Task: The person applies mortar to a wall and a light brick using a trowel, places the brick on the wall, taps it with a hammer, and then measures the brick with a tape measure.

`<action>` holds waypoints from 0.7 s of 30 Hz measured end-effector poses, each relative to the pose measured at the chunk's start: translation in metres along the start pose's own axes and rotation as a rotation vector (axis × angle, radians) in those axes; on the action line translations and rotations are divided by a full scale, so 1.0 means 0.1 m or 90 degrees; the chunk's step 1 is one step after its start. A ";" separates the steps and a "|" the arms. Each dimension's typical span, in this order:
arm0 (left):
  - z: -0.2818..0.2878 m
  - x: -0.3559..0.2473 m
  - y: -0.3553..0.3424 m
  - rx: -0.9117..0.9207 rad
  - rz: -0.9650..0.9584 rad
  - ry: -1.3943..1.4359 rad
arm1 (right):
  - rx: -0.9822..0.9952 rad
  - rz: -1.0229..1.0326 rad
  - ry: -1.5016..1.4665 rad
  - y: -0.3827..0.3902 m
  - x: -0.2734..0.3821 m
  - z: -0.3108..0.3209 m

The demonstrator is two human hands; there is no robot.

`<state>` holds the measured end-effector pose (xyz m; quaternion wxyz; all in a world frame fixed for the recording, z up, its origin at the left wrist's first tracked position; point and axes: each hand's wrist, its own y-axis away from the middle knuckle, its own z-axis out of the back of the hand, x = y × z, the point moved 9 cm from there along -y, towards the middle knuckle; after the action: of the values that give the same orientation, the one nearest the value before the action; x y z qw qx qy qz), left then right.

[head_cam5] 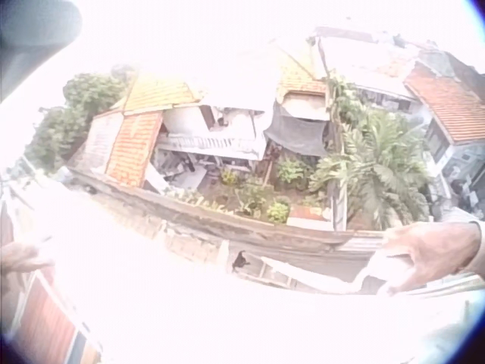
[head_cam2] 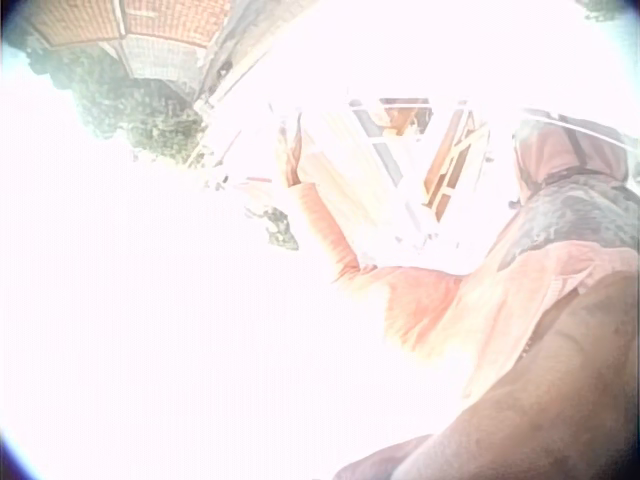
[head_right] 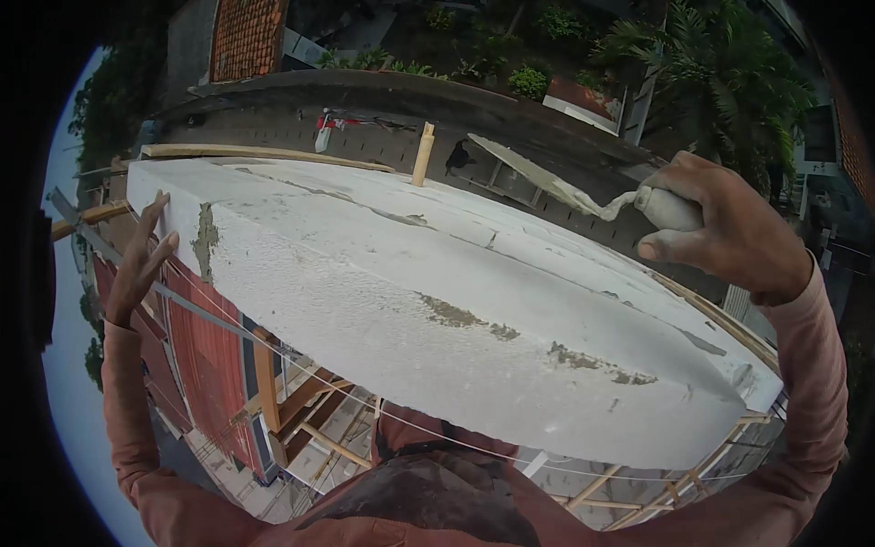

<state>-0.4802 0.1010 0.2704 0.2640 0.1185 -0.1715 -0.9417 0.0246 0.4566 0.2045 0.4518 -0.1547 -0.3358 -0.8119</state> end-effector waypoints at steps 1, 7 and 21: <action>-0.03 0.00 -0.04 -0.003 0.009 0.024 | 0.026 -0.015 -0.021 -0.03 -0.11 -0.05; 0.12 0.13 0.07 -0.004 0.043 0.015 | 0.024 -0.111 -0.083 -0.12 -0.54 -0.23; 0.07 -0.04 0.04 0.018 0.110 -0.037 | 0.147 0.194 0.129 -1.93 0.39 -1.11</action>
<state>-0.4768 0.1017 0.2786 0.3377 0.0795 -0.2022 -0.9158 -0.1525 0.4272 0.0671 0.6155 -0.0687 -0.3522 -0.7017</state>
